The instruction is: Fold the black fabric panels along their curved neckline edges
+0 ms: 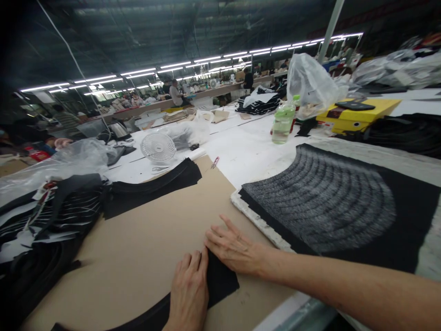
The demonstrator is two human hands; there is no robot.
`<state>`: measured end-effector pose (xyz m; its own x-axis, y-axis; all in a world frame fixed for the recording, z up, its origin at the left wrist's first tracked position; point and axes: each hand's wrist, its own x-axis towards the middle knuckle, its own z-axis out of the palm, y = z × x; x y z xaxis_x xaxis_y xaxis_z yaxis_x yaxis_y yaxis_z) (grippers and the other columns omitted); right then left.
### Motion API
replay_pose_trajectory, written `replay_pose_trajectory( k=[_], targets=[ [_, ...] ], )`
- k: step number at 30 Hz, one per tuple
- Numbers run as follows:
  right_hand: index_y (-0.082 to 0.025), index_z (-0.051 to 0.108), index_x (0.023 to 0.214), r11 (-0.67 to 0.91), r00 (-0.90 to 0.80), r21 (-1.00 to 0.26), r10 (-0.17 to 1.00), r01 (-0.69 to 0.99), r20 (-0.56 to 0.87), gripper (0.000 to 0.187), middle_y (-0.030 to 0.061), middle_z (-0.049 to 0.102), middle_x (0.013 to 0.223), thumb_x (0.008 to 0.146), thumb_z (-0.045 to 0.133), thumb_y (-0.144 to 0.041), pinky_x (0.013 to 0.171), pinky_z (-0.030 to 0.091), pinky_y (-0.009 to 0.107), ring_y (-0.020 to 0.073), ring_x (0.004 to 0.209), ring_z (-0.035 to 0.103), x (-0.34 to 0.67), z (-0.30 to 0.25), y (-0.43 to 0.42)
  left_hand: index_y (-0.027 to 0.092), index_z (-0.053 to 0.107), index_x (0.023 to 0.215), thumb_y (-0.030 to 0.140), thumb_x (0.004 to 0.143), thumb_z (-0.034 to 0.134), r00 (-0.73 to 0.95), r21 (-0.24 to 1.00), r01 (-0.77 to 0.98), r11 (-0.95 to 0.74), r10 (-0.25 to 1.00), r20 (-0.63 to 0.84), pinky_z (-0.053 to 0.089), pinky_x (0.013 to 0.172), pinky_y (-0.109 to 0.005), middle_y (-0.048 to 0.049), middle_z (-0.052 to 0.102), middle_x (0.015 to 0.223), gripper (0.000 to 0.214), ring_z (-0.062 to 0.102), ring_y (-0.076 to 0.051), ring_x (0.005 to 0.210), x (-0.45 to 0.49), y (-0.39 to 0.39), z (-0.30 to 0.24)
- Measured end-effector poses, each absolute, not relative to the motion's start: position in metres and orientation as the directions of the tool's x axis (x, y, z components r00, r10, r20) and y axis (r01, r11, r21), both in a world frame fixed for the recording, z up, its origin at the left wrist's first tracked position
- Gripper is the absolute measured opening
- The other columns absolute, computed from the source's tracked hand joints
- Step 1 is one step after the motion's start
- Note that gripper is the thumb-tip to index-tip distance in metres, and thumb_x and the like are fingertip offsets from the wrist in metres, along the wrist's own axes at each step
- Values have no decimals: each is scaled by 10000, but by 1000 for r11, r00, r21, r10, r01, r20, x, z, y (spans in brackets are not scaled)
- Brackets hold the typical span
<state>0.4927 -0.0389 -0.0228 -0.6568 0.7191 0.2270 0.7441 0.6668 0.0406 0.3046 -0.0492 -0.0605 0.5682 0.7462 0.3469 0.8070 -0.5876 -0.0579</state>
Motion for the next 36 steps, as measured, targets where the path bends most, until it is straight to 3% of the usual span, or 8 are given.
replay_pose_trajectory(
  k=[3, 9, 16, 21, 25, 29, 32, 36],
  targets=[
    [-140, 505, 1285, 653, -641, 31, 732, 757, 230, 412, 108, 597, 1214, 890, 414, -66, 1165, 110, 554, 253, 1240, 454, 493, -25, -40, 75, 570, 1240, -42, 728, 546, 569, -57, 806, -590, 744, 349, 416, 788, -364, -62, 623, 988, 526, 485, -219, 868, 305, -49, -60],
    [-97, 512, 1278, 617, -605, 38, 754, 786, 256, 414, 131, 601, 1231, 886, 389, -47, 1148, 161, 580, 272, 1234, 483, 494, -29, -42, 73, 590, 1216, -41, 730, 549, 588, -79, 795, -601, 733, 343, 431, 768, -354, -71, 624, 983, 501, 491, -213, 854, 304, -50, -57],
    [-145, 512, 1292, 596, -565, -12, 767, 803, 303, 430, 108, 630, 1196, 898, 372, -46, 1149, 175, 582, 243, 1204, 521, 495, -31, -46, 57, 574, 1239, -37, 728, 555, 593, -92, 793, -602, 730, 338, 445, 777, -367, -82, 632, 1002, 520, 498, -223, 865, 304, -51, -56],
    [-148, 495, 1320, 542, -511, -38, 812, 840, 281, 467, 108, 594, 1276, 897, 342, -22, 1155, 136, 584, 244, 1280, 461, 497, -37, -45, 77, 575, 1243, -38, 742, 537, 592, -109, 798, -593, 737, 327, 450, 759, -352, -75, 640, 1014, 515, 504, -217, 861, 304, -51, -55],
    [-189, 499, 1328, 464, -426, -126, 871, 877, 245, 518, 107, 581, 1302, 870, 359, 7, 1130, 196, 582, 241, 1252, 479, 495, -30, -44, 72, 585, 1226, -45, 730, 554, 592, -113, 796, -594, 728, 345, 448, 746, -347, -74, 644, 999, 510, 512, -217, 855, 304, -51, -56],
    [-217, 489, 1342, 497, -466, -213, 866, 841, 180, 632, 95, 555, 1332, 782, 371, 52, 1121, 176, 592, 238, 1282, 439, 492, -25, -46, 81, 582, 1233, -37, 746, 549, 582, -104, 805, -585, 741, 335, 451, 754, -355, -79, 644, 1011, 502, 523, -217, 850, 306, -52, -57],
    [-209, 500, 1333, 481, -454, -237, 876, 844, 162, 617, 102, 552, 1338, 790, 352, 43, 1126, 156, 587, 227, 1294, 429, 493, -35, -49, 80, 555, 1263, -33, 765, 522, 574, -40, 806, -590, 765, 292, 459, 785, -370, -87, 638, 1044, 512, 536, -224, 878, 303, -54, -54],
    [-175, 442, 1391, 426, -393, -229, 902, 875, 177, 650, 123, 508, 1388, 792, 319, 46, 1136, 139, 568, 216, 1308, 413, 496, -49, -51, 113, 523, 1297, -14, 842, 406, 501, 218, 806, -550, 831, 242, 466, 838, -351, -85, 632, 1048, 486, 558, -202, 924, 290, -56, -47]
  ],
)
